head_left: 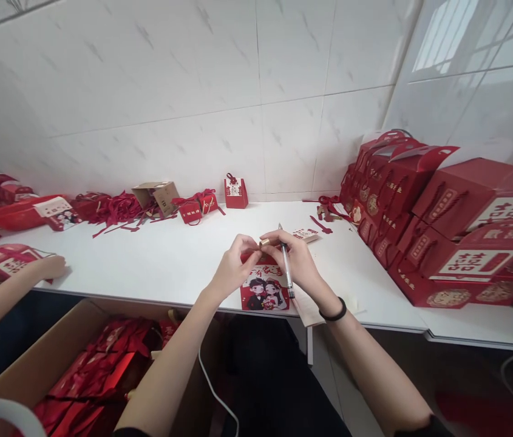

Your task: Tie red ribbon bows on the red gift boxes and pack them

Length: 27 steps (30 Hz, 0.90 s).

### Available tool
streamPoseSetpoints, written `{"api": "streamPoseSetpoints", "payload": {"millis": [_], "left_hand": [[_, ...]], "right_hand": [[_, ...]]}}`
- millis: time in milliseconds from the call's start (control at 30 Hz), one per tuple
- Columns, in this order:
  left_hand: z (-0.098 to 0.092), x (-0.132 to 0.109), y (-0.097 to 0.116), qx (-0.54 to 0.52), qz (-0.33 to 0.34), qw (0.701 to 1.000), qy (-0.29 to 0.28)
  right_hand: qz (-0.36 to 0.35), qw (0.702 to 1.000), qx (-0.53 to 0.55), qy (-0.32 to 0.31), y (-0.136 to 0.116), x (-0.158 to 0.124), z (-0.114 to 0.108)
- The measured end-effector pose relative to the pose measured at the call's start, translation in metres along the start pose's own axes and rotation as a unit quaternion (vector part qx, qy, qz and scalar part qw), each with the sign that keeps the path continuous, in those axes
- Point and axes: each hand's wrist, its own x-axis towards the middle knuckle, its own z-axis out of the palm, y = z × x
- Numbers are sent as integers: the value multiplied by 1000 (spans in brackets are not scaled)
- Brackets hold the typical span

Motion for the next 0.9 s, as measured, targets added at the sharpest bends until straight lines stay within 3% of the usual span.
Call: {"api": "streamPoseSetpoints", "payload": {"millis": [100,233,400,900], "left_hand": [[9,-5,-10,38,55,996,61],[15,-11,-14,104,138,982,71],[17,-13,-8,81,137,984,78],[13,-15,-10,76,136,986,54]], "right_hand": [[39,996,26,73,2,-6,7],[41,987,-17,153,3,-17,13],[17,993,-46,107,12,-29,13],[-7,995,-43,84,21,-34,11]]}}
